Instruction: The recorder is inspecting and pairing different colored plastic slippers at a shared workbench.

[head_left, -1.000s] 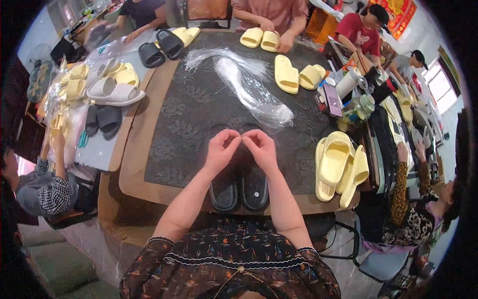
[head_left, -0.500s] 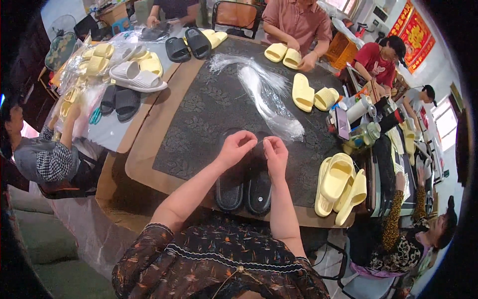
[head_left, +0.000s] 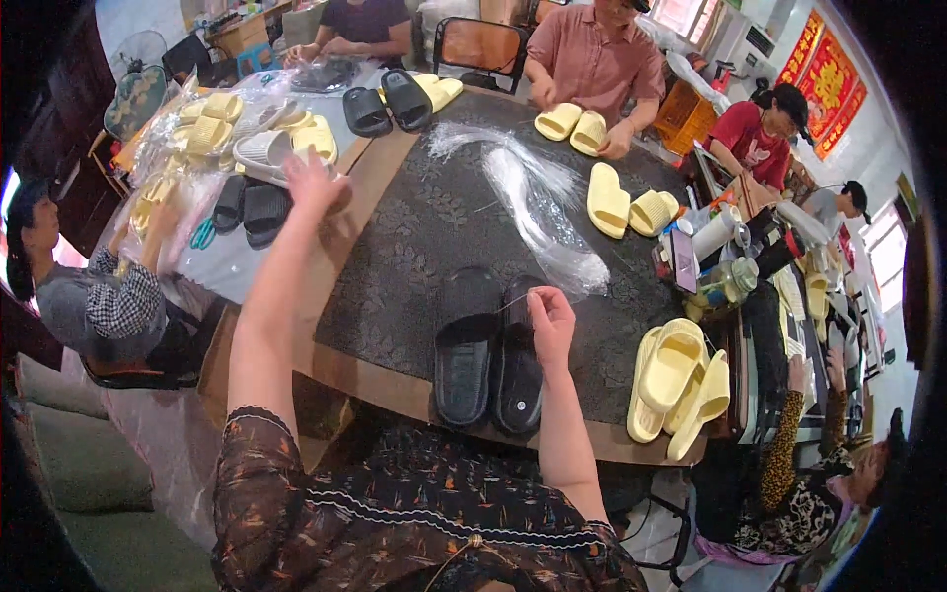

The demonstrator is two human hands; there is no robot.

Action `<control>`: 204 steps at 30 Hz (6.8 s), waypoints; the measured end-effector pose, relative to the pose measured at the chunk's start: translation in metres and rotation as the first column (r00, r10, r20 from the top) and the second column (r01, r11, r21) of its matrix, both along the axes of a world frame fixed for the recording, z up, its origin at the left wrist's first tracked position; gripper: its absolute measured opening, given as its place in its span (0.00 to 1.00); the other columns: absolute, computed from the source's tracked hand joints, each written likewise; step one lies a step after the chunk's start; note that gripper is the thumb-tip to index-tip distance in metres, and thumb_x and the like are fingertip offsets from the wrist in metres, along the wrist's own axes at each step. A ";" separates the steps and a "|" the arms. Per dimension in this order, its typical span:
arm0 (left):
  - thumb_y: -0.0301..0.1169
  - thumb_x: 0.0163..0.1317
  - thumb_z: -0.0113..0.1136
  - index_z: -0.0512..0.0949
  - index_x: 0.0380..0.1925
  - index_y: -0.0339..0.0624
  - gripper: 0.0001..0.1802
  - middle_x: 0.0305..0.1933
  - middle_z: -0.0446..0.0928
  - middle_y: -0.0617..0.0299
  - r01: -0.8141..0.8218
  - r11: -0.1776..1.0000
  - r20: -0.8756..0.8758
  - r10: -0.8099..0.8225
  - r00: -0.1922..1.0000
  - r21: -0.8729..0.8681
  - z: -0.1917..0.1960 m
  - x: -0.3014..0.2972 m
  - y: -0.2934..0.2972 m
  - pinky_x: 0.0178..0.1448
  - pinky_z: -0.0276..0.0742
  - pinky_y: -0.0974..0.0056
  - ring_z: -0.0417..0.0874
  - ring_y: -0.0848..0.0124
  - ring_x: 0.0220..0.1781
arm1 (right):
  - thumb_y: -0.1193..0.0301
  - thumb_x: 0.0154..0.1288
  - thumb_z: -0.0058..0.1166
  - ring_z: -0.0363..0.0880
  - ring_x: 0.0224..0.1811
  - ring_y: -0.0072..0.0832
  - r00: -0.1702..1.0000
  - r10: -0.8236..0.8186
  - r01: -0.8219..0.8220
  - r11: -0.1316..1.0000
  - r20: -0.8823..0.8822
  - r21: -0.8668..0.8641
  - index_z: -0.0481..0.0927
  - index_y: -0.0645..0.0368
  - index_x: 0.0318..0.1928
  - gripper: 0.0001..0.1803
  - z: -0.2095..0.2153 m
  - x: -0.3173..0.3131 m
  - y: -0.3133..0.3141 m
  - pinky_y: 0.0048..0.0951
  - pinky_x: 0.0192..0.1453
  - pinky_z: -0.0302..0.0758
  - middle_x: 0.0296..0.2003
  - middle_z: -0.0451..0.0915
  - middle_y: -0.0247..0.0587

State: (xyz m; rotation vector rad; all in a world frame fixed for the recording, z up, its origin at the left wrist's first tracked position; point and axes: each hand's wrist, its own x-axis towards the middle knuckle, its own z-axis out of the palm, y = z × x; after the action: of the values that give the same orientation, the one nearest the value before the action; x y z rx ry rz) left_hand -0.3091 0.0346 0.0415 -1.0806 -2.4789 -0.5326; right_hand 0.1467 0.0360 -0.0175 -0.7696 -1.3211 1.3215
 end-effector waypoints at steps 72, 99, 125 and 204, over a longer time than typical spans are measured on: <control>0.36 0.43 0.72 0.82 0.36 0.41 0.19 0.38 0.79 0.57 0.919 0.295 0.559 -0.823 0.104 0.263 -0.028 0.277 -0.160 0.49 0.69 0.58 0.74 0.58 0.43 | 0.63 0.50 0.62 0.77 0.25 0.45 0.376 -0.588 0.312 0.808 0.717 0.499 0.69 0.58 0.26 0.16 0.076 0.117 -0.085 0.45 0.28 0.72 0.20 0.74 0.44; 0.33 0.43 0.73 0.74 0.53 0.45 0.33 0.62 0.66 0.51 0.845 0.428 0.293 -0.893 0.341 0.322 0.005 0.264 -0.131 0.63 0.66 0.53 0.66 0.53 0.62 | 0.70 0.61 0.51 0.73 0.47 0.35 0.357 -0.553 0.787 -0.257 -0.753 0.561 0.63 0.69 0.57 0.26 0.169 0.194 -0.103 0.33 0.49 0.72 0.46 0.71 0.46; 0.51 0.43 0.71 0.74 0.55 0.43 0.40 0.43 0.75 0.46 0.527 0.835 0.127 -0.547 0.828 0.161 -0.012 0.274 -0.138 0.51 0.68 0.47 0.74 0.50 0.46 | 0.60 0.57 0.58 0.75 0.37 0.36 0.599 -0.160 -0.491 0.700 0.785 0.518 0.74 0.56 0.31 0.13 0.022 0.021 -0.114 0.37 0.43 0.71 0.31 0.73 0.38; 0.38 0.50 0.68 0.80 0.48 0.43 0.24 0.50 0.79 0.54 0.900 0.334 0.635 -0.767 0.087 0.281 -0.032 0.302 -0.050 0.59 0.71 0.58 0.78 0.59 0.53 | 0.62 0.52 0.63 0.76 0.36 0.41 0.365 -0.646 0.403 0.758 0.670 0.512 0.84 0.51 0.29 0.08 -0.047 0.073 0.063 0.42 0.41 0.73 0.28 0.77 0.38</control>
State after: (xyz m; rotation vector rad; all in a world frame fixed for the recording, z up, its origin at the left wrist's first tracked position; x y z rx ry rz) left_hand -0.0073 -0.0149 0.0091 -2.9441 -2.0628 -1.2342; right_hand 0.2197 0.0989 -0.0640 -1.5895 -1.6875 0.1491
